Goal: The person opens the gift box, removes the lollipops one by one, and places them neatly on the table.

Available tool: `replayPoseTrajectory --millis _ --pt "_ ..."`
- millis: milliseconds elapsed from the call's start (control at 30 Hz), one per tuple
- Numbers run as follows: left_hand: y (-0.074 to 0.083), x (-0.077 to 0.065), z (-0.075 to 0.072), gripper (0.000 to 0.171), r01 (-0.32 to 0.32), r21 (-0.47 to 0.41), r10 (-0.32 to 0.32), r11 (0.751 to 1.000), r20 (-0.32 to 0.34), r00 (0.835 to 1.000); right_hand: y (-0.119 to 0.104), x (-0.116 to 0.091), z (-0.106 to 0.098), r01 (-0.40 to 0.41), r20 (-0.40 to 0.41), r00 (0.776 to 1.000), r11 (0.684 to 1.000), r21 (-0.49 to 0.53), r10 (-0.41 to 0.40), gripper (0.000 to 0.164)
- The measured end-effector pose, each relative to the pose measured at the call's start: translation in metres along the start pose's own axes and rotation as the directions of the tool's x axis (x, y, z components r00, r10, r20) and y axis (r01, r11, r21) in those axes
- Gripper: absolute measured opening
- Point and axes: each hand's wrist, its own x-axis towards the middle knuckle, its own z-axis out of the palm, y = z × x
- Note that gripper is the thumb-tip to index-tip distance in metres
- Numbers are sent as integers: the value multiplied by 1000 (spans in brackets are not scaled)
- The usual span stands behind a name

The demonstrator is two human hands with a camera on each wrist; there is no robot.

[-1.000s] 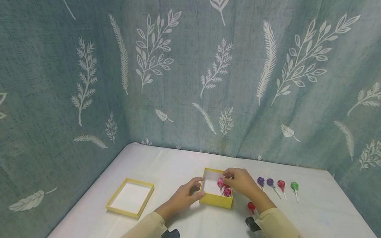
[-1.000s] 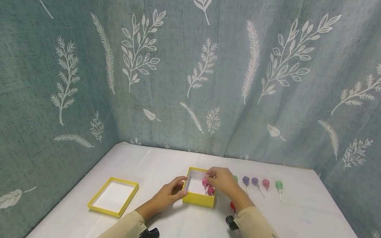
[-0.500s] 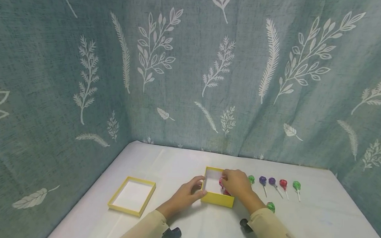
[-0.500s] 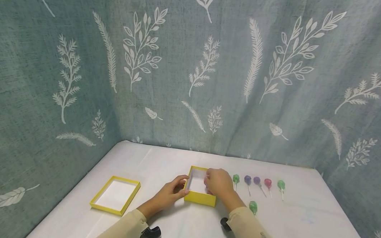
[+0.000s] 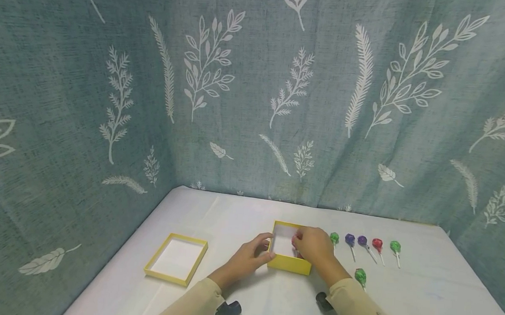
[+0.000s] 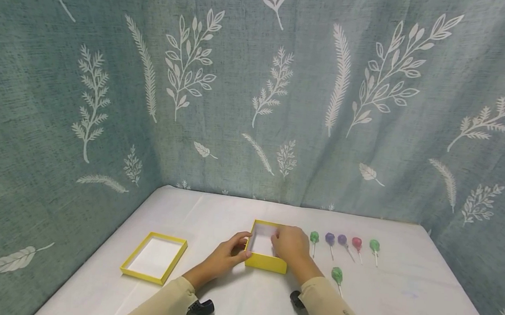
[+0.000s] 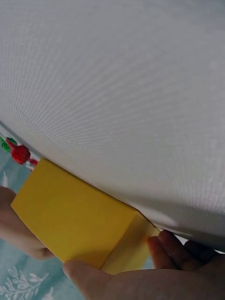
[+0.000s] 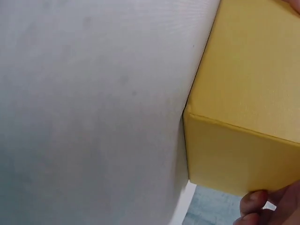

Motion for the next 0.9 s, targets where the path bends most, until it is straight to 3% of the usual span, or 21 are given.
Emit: replayPoseTrajectory --millis 100,333,567,733,900 --pt "1 0 0 54 -5 4 5 1000 -2 1000 0 0 0 -35 36 999 999 35 34 18" --pt "0 1 1 55 -8 17 9 1000 -9 1000 0 2 1 -11 66 998 1000 24 9 19" --pt "2 1 0 56 26 20 -26 999 -6 1000 -2 4 1 -2 102 995 1000 -21 4 38" --pt "3 1 0 56 45 12 -45 999 -6 999 -2 3 0 3 116 993 1000 8 -4 25" --pt "2 1 1 56 47 1 -47 999 -3 999 -1 2 0 -11 112 994 1000 11 10 28"
